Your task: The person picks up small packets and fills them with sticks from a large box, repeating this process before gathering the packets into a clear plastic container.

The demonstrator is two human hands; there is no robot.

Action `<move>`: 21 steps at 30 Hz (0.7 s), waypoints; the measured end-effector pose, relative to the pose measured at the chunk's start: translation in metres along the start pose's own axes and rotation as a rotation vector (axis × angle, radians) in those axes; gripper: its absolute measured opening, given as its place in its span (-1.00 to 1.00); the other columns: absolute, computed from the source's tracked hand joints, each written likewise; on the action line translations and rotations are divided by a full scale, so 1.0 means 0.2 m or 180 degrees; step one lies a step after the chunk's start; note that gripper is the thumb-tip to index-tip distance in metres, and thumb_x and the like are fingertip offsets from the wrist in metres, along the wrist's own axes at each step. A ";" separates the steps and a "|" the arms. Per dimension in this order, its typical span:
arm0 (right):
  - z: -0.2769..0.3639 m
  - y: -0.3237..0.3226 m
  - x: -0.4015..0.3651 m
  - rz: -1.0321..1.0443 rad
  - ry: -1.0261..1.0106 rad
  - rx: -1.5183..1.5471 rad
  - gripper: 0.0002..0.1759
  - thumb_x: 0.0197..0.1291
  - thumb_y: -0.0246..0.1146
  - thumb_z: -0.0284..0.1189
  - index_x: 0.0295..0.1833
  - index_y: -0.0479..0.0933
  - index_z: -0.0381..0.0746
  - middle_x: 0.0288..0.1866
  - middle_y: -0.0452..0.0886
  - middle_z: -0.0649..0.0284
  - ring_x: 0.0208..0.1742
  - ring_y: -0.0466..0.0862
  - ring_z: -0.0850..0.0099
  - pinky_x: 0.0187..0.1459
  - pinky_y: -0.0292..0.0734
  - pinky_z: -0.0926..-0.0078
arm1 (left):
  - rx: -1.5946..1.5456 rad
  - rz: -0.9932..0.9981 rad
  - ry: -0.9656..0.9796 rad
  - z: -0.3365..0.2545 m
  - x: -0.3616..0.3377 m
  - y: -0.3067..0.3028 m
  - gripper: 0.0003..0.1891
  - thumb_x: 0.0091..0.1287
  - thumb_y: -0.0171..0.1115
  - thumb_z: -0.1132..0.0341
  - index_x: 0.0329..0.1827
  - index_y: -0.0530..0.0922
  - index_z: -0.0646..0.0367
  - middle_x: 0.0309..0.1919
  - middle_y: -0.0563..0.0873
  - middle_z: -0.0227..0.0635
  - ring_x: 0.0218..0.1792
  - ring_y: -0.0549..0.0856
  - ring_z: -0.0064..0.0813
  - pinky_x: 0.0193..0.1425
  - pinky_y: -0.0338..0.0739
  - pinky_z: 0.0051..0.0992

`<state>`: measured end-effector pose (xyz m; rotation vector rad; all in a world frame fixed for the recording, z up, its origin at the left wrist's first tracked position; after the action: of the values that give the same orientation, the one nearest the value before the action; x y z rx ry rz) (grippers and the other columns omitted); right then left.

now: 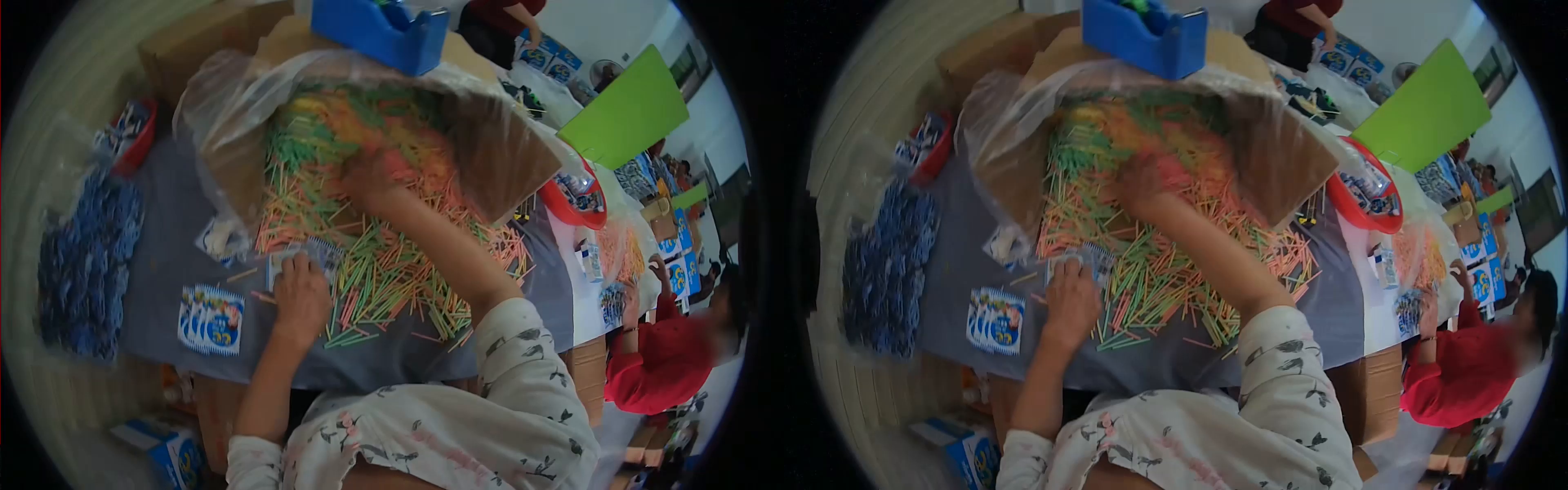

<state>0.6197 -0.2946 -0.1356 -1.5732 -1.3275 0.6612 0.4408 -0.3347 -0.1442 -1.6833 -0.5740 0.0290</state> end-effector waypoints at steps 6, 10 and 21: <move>-0.06 0.02 -0.03 0.0095 0.0107 0.1008 -0.70 0.12 0.31 -0.28 -0.10 0.62 -0.22 -0.11 0.66 0.11 -0.01 0.64 0.16 0.06 0.39 0.00 | -0.0197 -0.0063 0.0103 -0.03 -0.04 -0.07 -0.71 0.10 0.26 0.44 -0.12 0.57 0.39 -0.14 0.53 -0.06 -0.05 0.51 -0.02 0.03 0.51 -0.15; -0.16 -0.04 -0.07 -0.0333 0.0494 0.1267 -0.76 0.13 0.25 -0.40 -0.12 0.55 -0.29 -0.20 0.69 0.07 -0.13 0.69 0.08 -0.05 0.45 -0.05 | -0.0905 -0.0073 0.0286 0.05 -0.08 -0.16 -0.61 0.07 0.31 0.40 -0.01 0.57 0.37 0.00 0.58 -0.07 0.03 0.54 -0.01 0.12 0.48 -0.19; -0.17 -0.02 -0.11 -0.0375 0.1010 0.2396 -0.60 0.02 0.38 -0.37 0.02 0.60 -0.22 -0.26 0.67 0.00 -0.18 0.67 -0.05 -0.10 0.51 0.03 | -0.0693 -0.0572 0.0424 0.02 -0.13 -0.15 -0.67 0.07 0.23 0.46 -0.07 0.62 0.36 -0.09 0.63 -0.15 -0.04 0.59 -0.07 0.04 0.54 -0.22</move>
<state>0.6418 -0.3257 -0.1220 -0.9274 -0.7864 0.6942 0.4067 -0.3389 -0.1241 -1.8213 -0.6434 -0.2822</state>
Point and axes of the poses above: each hand's wrist, its own x-axis towards the middle knuckle, its own y-axis out of the palm, z = x × y, the point moved 10 cm from there along x, towards the middle knuckle
